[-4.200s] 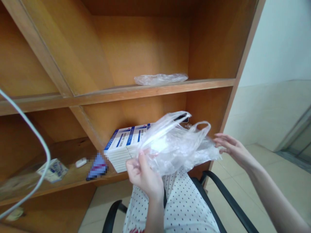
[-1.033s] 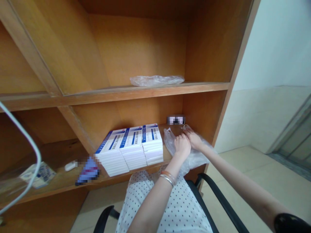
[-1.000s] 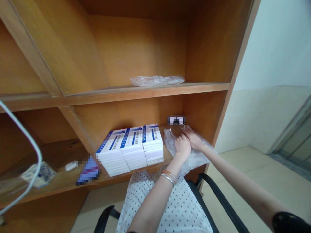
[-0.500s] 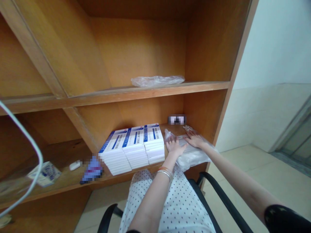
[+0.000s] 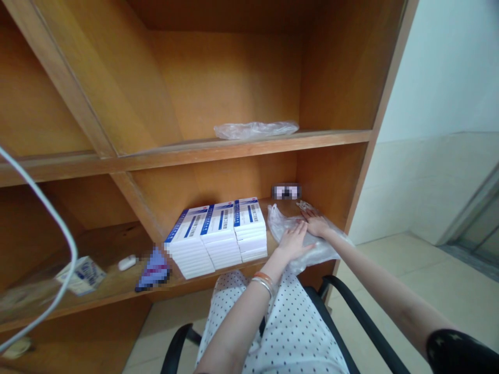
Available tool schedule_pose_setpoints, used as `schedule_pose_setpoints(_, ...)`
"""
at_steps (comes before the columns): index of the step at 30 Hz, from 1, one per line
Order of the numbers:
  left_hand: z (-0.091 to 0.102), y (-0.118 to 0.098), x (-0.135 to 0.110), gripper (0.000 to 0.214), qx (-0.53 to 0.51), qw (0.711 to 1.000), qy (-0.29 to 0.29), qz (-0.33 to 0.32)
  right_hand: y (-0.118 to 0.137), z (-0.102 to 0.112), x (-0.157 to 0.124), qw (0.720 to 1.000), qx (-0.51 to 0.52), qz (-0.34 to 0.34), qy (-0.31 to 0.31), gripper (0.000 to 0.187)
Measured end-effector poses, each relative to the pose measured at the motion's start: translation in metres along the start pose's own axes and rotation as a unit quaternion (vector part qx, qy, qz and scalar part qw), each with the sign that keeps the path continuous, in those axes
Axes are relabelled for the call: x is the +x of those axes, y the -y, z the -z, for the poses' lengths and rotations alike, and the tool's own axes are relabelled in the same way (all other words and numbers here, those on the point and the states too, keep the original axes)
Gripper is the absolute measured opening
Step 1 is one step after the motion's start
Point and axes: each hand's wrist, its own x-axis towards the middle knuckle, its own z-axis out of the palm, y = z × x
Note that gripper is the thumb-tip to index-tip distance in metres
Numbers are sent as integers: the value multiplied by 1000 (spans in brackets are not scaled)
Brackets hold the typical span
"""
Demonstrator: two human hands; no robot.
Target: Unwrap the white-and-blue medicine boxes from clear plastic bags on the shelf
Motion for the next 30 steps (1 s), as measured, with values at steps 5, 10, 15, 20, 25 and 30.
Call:
schedule_pose_setpoints(5, -1, 20, -6, 104, -5, 999, 50, 16, 6, 6, -3, 999, 10, -22, -28, 57)
schedule_pose_setpoints(10, -6, 27, -5, 116, -4, 998, 59, 12, 16, 21, -20, 994, 13, 22, -108, 52)
schedule_pose_setpoints(15, -5, 26, -8, 117, -9, 999, 43, 0, 11, 36, -56, 972, 7, 218, -86, 71)
schedule_pose_setpoints(20, -3, 25, -12, 122, -13, 999, 43, -9, -16, 32, -76, 969, -12, 248, -18, 100)
schedule_pose_setpoints(25, -4, 24, -18, 123, 34, 999, 18, -14, -37, 10, -66, 984, -22, 173, 16, 117)
schedule_pose_setpoints(30, -4, 23, -25, 110, 70, 997, 39, 13, -39, -5, -59, 983, -44, 178, 2, 111)
